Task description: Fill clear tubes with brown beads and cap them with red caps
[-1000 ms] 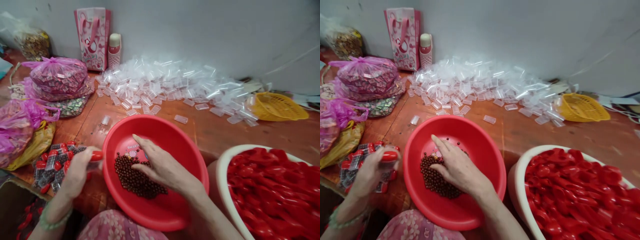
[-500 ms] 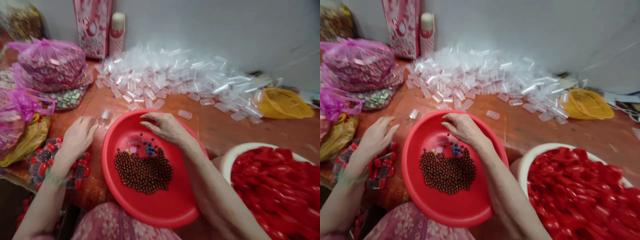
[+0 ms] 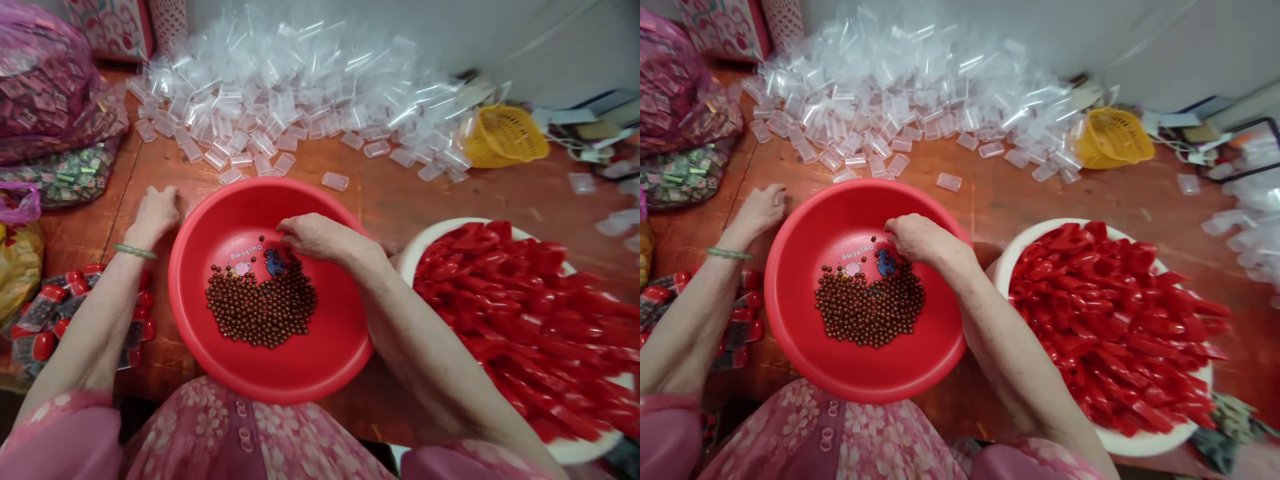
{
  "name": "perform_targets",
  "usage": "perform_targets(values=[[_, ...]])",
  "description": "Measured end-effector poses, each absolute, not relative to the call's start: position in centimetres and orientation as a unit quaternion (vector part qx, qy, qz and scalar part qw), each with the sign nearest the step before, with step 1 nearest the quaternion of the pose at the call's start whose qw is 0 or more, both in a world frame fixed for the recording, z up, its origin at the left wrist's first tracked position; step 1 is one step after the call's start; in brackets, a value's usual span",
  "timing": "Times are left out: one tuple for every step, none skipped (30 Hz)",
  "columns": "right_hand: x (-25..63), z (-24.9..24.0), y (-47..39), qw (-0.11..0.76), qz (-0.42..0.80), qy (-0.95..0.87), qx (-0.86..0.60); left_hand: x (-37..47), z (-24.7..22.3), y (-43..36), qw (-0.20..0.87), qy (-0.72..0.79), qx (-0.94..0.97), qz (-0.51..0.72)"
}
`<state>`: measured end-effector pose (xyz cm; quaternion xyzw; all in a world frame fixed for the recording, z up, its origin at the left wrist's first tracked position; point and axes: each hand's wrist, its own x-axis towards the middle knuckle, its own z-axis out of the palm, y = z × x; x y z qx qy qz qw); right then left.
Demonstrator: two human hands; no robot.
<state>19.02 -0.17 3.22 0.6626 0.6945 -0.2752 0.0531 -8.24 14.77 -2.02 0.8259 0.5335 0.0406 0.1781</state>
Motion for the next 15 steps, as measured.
perform_targets(values=[[19.3,3.4,-0.4,0.031,-0.273,0.691,0.669,-8.6,-1.7,15.1,0.185,0.546,0.814,0.071],[19.4,3.7,-0.6,-0.004,-0.274,0.687,0.673,-8.9,-1.1,15.1,0.189,0.556,0.802,0.107],[19.4,3.9,-0.9,-0.055,-0.282,0.681,0.674,-9.1,-0.2,14.8,0.194,0.557,0.796,0.138],[19.3,4.1,-1.1,-0.117,-0.299,0.671,0.668,-9.1,0.9,14.0,0.196,0.548,0.797,0.161],[19.1,4.4,-1.3,-0.185,-0.324,0.659,0.653,-9.0,2.1,12.7,0.212,0.526,0.800,0.195],[18.7,4.6,-1.5,-0.245,-0.356,0.647,0.628,-8.7,3.3,11.1,0.231,0.497,0.806,0.222],[18.3,4.8,-1.6,-0.293,-0.389,0.636,0.599,-8.2,4.4,9.3,0.245,0.458,0.822,0.235],[17.8,5.0,-1.7,-0.322,-0.418,0.632,0.568,-7.7,5.2,7.3,0.250,0.412,0.846,0.228],[17.3,5.2,-1.8,-0.337,-0.439,0.636,0.539,-7.2,5.8,5.5,0.256,0.367,0.867,0.219],[16.8,5.5,-1.8,-0.336,-0.450,0.649,0.513,-6.6,6.0,3.8,0.271,0.335,0.878,0.211],[16.3,5.7,-1.9,-0.324,-0.451,0.670,0.493,-6.2,6.0,2.5,0.282,0.313,0.882,0.209],[15.9,5.9,-2.0,-0.304,-0.445,0.694,0.477,-5.8,5.8,1.5,0.293,0.306,0.883,0.203],[15.6,6.2,-2.2,-0.283,-0.430,0.719,0.466,-5.5,5.5,0.9,0.304,0.307,0.880,0.200],[15.3,6.5,-2.3,-0.260,-0.411,0.744,0.459,-5.3,5.1,0.5,0.313,0.312,0.875,0.197],[15.1,6.7,-2.5,-0.236,-0.388,0.765,0.457,-5.2,4.6,0.3,0.322,0.318,0.871,0.191]])
